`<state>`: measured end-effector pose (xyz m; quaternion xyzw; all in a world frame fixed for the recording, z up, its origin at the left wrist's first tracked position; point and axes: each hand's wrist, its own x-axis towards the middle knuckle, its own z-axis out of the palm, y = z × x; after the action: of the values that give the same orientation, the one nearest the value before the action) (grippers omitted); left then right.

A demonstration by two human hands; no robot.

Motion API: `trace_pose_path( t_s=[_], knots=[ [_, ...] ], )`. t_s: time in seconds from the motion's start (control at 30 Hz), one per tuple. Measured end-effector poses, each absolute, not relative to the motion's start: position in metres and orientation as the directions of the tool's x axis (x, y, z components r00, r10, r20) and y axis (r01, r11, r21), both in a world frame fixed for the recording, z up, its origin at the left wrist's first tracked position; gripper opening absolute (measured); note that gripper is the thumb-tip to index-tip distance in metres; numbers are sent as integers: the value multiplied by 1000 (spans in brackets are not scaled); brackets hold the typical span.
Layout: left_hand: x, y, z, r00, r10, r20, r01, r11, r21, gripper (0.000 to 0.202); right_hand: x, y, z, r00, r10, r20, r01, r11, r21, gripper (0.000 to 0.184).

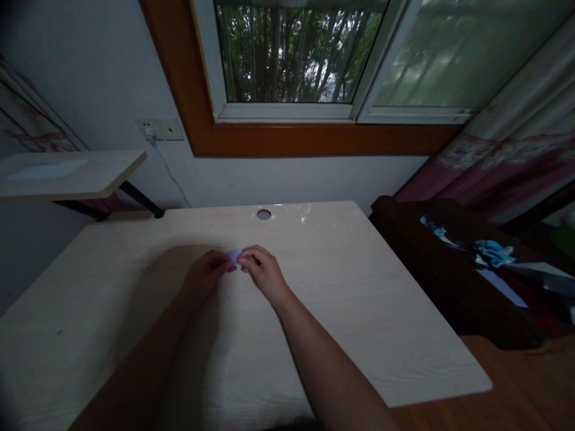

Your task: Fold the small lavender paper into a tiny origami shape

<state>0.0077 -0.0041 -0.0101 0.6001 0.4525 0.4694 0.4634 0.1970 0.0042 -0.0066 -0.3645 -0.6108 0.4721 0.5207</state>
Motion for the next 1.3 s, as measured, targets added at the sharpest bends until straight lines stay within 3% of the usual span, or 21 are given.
trace_pose_path(
  t_s=[0.2,0.7,1.3],
  knots=[
    [11,-1,-15,115,986,121,65,-129,989,27,196,4,-10,-173,948,267,-24,267,-963,13],
    [13,-7,-1,160,962,224,316,-264,911,15,196,3,-7,-138,951,277,40,285,-958,11],
    [17,-7,-1,137,954,268,372,-301,878,15,194,1,-8,-110,969,222,14,225,-974,21]
  ],
)
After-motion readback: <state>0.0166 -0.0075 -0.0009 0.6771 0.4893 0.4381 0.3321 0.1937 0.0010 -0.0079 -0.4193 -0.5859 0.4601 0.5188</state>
